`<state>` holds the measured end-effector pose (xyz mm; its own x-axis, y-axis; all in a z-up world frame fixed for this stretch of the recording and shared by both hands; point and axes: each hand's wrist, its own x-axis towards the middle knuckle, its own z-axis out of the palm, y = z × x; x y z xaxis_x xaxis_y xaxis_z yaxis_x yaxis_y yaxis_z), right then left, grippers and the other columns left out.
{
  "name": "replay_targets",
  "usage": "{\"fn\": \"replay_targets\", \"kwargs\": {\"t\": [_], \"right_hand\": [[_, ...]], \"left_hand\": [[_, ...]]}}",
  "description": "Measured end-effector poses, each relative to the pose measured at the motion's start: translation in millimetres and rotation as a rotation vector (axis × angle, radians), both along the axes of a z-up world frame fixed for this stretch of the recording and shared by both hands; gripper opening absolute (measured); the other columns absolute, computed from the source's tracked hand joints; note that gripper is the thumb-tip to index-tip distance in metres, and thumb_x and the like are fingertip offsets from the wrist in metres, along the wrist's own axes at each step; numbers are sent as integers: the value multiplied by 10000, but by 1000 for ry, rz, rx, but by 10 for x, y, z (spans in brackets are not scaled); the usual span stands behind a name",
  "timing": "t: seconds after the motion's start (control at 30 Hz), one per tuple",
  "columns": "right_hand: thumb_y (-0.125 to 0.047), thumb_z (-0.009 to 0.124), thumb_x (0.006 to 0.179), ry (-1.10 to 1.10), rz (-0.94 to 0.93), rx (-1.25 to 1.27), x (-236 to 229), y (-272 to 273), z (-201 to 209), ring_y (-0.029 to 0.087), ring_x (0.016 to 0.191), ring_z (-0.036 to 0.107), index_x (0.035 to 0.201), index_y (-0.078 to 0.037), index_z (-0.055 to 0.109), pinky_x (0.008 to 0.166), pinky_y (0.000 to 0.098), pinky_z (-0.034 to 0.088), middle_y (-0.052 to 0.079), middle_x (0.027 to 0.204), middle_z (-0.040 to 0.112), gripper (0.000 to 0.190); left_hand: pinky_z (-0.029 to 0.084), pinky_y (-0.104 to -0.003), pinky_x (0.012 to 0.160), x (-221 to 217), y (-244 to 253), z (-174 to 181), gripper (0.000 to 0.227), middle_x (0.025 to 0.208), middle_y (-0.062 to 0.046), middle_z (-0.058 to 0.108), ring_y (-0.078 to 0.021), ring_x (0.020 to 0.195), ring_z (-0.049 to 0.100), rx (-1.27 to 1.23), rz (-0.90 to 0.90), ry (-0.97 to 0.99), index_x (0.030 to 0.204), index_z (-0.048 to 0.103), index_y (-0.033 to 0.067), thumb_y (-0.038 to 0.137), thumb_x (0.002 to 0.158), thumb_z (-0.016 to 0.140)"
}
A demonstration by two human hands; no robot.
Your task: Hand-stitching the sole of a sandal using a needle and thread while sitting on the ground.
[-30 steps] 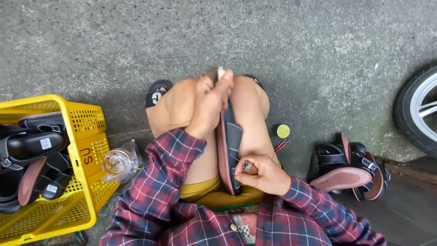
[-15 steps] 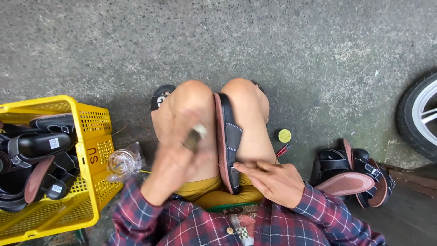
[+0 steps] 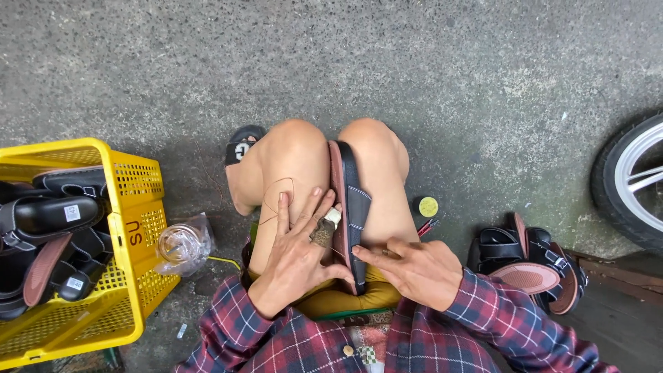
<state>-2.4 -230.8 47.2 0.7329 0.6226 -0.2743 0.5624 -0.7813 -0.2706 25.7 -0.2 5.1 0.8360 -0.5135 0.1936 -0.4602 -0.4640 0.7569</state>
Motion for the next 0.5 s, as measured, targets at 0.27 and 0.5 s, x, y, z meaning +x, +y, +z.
{"fn": "replay_targets", "kwargs": {"t": [0.27, 0.5], "right_hand": [[-175, 640, 783, -101, -51, 241, -32, 30, -89, 140, 463, 521, 1160, -215, 685, 395, 280, 456, 3, 754, 510, 382], [-151, 682, 741, -87, -292, 315, -73, 269, -29, 170, 480, 565, 989, -177, 750, 432, 292, 454, -22, 785, 616, 259]], "left_hand": [[29, -630, 1125, -37, -35, -86, 1031, 1388, -178, 495, -327, 1387, 312, -7, 38, -17, 1276, 548, -20, 523, 446, 825], [29, -602, 1119, -165, 37, 20, 904, 1353, -193, 503, -330, 1395, 285, 34, 49, 5, 1272, 526, -35, 530, 594, 723]]}}
